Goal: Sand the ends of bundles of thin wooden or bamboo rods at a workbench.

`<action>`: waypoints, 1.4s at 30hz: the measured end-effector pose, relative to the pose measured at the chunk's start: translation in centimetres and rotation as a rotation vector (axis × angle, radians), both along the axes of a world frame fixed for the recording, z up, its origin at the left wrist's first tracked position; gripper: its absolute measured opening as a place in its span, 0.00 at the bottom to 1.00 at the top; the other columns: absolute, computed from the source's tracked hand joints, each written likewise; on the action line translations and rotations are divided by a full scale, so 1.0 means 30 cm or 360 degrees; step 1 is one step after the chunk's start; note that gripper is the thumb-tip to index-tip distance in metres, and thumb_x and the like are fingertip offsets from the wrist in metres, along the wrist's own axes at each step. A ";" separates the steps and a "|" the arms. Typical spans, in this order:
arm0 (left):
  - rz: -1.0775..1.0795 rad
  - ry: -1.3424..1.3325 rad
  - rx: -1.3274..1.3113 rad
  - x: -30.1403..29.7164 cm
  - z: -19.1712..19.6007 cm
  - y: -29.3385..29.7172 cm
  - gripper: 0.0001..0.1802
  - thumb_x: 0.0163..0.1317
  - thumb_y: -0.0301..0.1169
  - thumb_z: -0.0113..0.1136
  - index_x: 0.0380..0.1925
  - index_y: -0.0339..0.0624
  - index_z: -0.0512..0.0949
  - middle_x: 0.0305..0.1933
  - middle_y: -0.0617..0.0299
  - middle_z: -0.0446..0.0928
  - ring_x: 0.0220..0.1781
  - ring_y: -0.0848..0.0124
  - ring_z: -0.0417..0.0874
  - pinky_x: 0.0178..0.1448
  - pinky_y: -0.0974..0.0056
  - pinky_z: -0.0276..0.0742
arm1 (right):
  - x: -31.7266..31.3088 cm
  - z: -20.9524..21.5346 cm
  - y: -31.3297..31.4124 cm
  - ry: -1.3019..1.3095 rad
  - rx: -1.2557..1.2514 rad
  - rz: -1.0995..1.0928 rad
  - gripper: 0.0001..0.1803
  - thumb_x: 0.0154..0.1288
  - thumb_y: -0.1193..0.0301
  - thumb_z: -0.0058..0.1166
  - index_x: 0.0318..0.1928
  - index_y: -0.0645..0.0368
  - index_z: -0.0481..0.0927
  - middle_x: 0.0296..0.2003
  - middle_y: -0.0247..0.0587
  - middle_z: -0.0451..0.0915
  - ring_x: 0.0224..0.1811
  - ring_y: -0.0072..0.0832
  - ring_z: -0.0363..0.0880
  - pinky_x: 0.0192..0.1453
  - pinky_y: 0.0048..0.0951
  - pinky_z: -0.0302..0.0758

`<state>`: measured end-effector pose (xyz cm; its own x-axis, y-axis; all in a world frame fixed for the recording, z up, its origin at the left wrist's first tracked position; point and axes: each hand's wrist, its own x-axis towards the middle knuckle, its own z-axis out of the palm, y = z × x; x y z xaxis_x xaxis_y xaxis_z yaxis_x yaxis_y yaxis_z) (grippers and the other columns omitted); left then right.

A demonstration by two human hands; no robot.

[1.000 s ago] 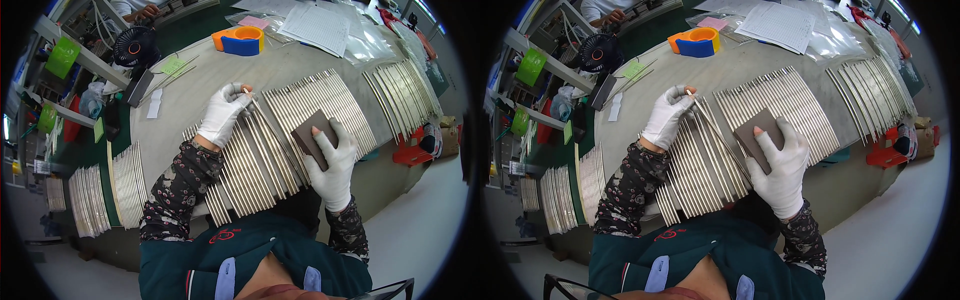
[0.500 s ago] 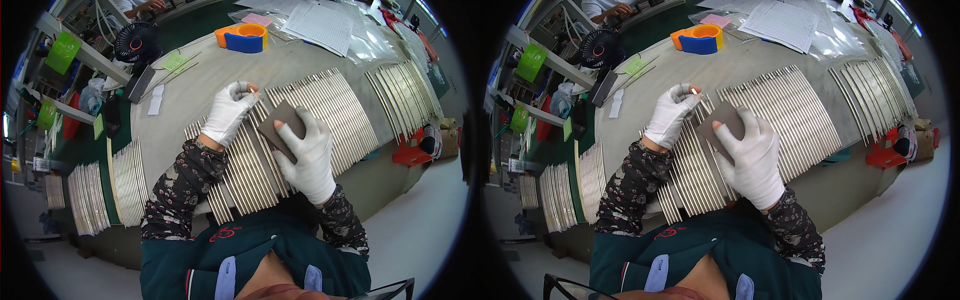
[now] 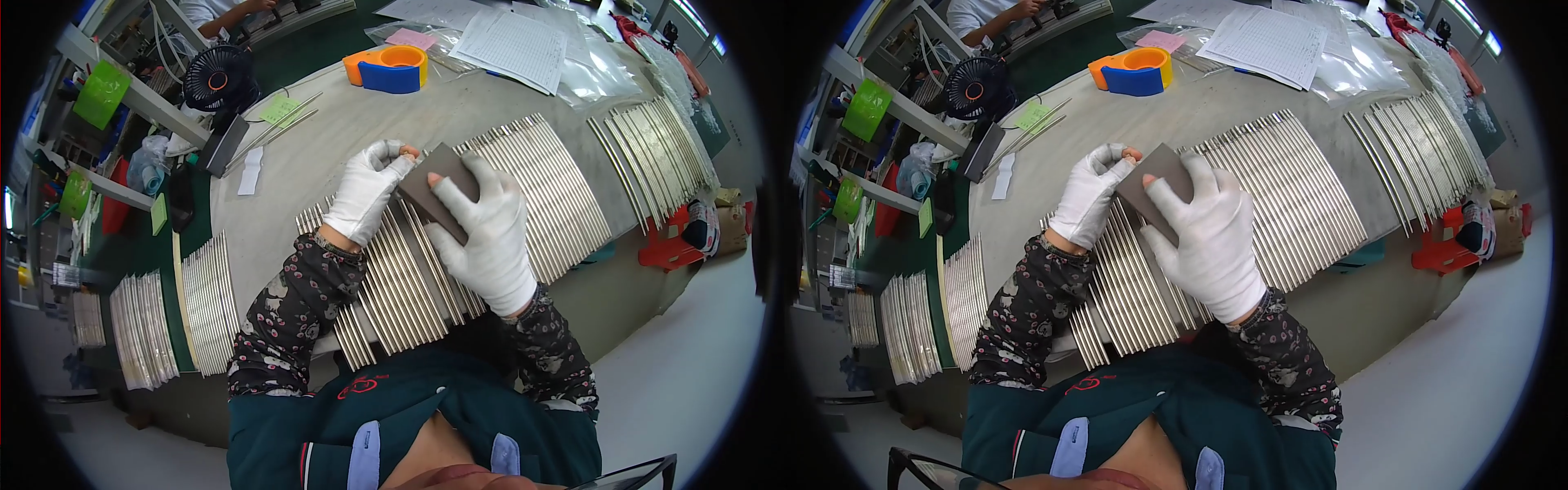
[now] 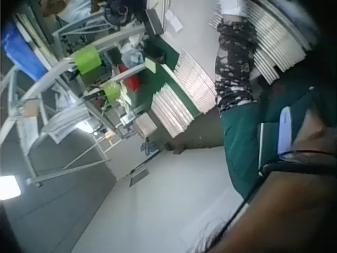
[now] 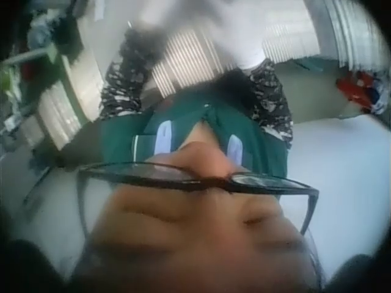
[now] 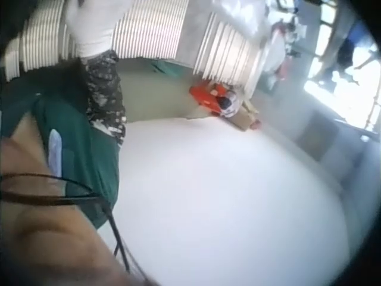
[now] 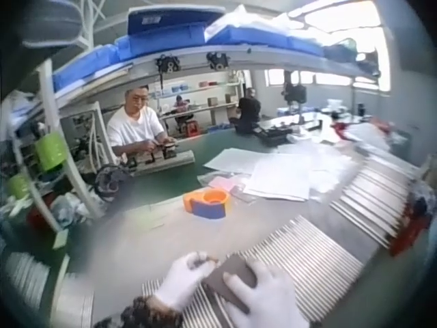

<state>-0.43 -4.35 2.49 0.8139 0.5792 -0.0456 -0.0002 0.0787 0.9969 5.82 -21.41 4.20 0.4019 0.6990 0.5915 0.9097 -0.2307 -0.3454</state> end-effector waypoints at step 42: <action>-0.1301 0.0166 0.2056 -0.207 -0.067 -0.143 0.50 0.48 0.56 0.66 0.68 0.50 0.57 0.72 0.43 0.54 0.72 0.47 0.57 0.74 0.39 0.47 | 0.074 -0.103 -0.335 0.0129 -0.0143 -0.0464 0.31 0.47 0.72 0.61 0.57 0.52 0.75 0.59 0.52 0.66 0.58 0.46 0.64 0.64 0.44 0.62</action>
<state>-6.63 -8.63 0.47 0.9449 -0.3241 0.0464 -0.3172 -0.8711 0.3748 8.04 -31.46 1.12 0.6364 0.5955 0.4903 0.7710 -0.5106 -0.3806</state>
